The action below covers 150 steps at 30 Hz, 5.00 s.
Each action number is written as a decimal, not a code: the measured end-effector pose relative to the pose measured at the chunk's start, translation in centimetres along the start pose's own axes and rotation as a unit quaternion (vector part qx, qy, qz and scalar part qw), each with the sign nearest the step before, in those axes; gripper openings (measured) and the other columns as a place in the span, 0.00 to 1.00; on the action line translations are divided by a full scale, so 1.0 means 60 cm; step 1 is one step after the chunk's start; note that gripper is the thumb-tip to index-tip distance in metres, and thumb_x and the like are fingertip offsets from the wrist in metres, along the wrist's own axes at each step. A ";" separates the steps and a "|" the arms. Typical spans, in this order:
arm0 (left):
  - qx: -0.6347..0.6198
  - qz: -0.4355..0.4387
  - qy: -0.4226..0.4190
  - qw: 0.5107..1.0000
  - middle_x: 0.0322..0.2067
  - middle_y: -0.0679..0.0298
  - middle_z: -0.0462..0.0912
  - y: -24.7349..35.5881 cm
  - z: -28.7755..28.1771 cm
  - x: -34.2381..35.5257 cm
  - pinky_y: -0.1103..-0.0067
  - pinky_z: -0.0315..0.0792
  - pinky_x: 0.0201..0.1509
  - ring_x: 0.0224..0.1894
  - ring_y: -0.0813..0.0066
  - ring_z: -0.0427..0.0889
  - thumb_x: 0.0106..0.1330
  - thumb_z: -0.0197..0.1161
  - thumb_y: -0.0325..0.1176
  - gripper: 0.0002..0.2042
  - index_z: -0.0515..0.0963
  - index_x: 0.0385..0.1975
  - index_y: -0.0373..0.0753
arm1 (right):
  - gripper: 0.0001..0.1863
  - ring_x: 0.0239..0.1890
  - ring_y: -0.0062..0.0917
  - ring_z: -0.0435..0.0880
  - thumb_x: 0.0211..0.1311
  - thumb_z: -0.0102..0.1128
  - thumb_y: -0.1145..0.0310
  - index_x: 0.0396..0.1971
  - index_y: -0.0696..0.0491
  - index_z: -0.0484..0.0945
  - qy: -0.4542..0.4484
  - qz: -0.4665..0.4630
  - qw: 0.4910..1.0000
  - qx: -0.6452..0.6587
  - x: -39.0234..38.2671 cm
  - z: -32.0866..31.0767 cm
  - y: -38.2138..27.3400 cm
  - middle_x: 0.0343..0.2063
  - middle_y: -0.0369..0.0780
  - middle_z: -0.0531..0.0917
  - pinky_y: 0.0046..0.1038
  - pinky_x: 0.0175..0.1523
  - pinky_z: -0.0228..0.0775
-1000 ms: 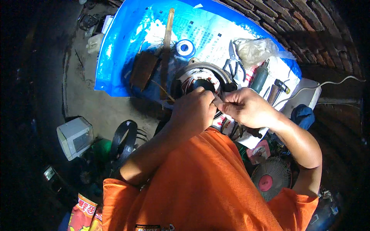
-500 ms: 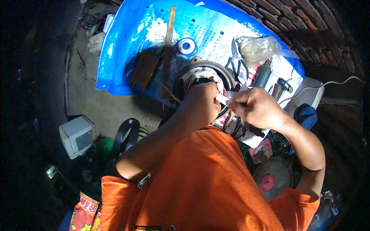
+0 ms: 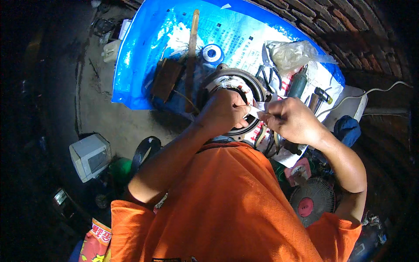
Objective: The person wraps white tape around the wires of a circular electrical component, likely a motor stator, to secure and insulate the connections. They repeatedly pull tape, wrap it around the wires, and press it down with their fingers.
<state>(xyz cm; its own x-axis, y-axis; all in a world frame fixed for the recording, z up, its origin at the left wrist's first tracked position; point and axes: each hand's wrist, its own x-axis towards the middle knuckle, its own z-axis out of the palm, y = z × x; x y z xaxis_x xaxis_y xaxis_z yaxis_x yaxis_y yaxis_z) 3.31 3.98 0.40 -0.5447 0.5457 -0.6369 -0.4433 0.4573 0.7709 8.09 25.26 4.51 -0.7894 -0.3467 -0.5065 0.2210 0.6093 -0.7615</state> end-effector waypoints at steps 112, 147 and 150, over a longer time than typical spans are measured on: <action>0.108 0.351 -0.036 0.929 0.33 0.61 0.73 -0.035 0.091 -0.163 0.69 0.73 0.36 0.33 0.65 0.78 0.61 0.64 0.32 0.16 0.77 0.47 0.33 | 0.27 0.51 0.41 0.82 0.59 0.71 0.58 0.52 0.62 0.78 -0.129 -0.190 0.973 -0.038 -0.056 -0.030 -0.077 0.50 0.50 0.81 0.40 0.59 0.71; -0.043 0.058 0.181 0.981 0.35 0.59 0.84 -0.106 0.020 -0.183 0.74 0.76 0.41 0.41 0.67 0.84 0.65 0.65 0.32 0.10 0.82 0.42 0.36 | 0.08 0.27 0.20 0.85 0.62 0.69 0.74 0.36 0.61 0.81 -0.151 0.289 0.889 0.321 0.030 -0.090 -0.004 0.29 0.39 0.85 0.22 0.35 0.78; -0.098 0.041 0.167 0.980 0.34 0.59 0.84 -0.108 0.023 -0.179 0.74 0.76 0.39 0.39 0.68 0.84 0.66 0.65 0.31 0.09 0.81 0.43 0.36 | 0.07 0.28 0.20 0.85 0.63 0.69 0.75 0.36 0.61 0.81 -0.137 0.281 0.890 0.331 0.033 -0.086 0.001 0.30 0.40 0.85 0.22 0.35 0.78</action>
<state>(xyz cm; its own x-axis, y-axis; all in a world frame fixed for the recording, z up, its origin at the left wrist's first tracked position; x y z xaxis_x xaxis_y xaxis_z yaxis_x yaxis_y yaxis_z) 12.99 -3.87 2.21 -0.7725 0.3002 -0.5596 -0.4987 0.2590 0.8272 3.58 28.30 5.55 -0.2981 -0.3364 -0.8933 0.8975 0.2197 -0.3823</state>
